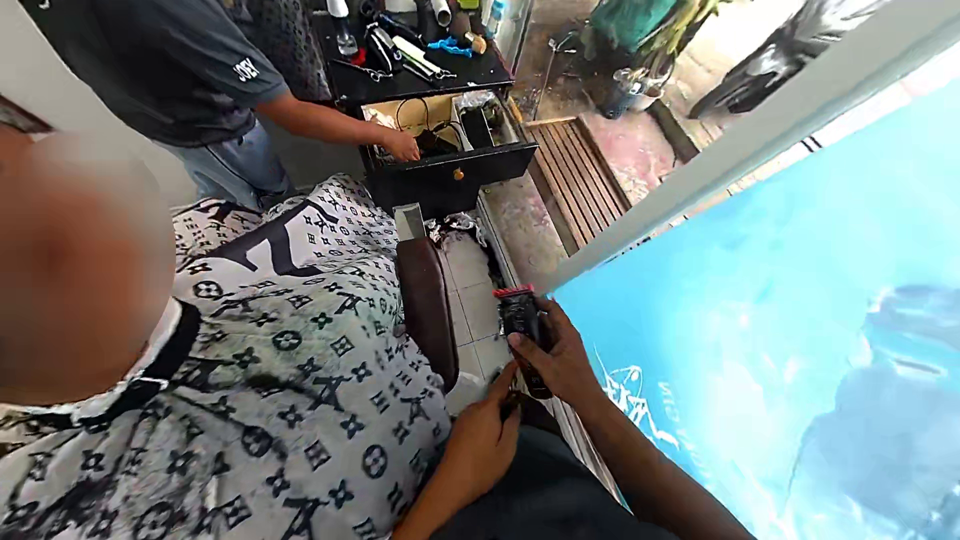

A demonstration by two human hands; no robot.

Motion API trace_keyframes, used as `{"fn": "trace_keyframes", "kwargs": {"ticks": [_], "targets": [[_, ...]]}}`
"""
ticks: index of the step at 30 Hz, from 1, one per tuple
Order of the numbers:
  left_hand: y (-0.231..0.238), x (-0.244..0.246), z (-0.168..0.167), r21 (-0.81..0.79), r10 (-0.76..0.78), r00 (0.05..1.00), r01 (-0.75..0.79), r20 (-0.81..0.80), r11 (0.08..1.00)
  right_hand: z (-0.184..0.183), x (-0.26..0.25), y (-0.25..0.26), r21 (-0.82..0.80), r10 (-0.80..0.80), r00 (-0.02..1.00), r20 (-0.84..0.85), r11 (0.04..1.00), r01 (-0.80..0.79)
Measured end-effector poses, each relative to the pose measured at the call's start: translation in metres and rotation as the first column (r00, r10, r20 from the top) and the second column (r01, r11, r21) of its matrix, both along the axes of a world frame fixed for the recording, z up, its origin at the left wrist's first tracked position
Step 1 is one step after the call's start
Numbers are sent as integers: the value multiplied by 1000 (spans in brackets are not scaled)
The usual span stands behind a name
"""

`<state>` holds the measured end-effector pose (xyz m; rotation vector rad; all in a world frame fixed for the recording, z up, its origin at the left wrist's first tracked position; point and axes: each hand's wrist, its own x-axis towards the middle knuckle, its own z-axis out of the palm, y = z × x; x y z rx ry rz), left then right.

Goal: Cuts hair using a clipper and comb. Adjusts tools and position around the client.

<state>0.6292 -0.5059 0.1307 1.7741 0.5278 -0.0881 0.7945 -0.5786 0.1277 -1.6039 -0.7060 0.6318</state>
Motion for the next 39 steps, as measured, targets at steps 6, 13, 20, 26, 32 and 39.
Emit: {"fn": "trace_keyframes", "kwargs": {"ticks": [6,13,20,26,32,39], "targets": [[-6,99,6,119,189,981,-183,-41,976,5,107,23,-86,209,978,18,975,-207],[50,193,-2,-46,178,982,-181,-71,982,-7,206,63,-45,188,982,29,981,-187],[213,299,-102,-395,731,672,-708,-120,586,-29,293,97,-115,3,1000,-9,993,-4],[336,385,-179,-504,817,494,-808,-298,304,-35,324,114,-285,-265,958,-112,932,225],[394,432,-199,-537,847,391,-829,-360,154,-37,332,148,-357,-342,928,-150,894,272],[403,443,-206,-509,804,455,-830,-382,227,-40,343,180,-409,-354,922,-155,873,266]]}}
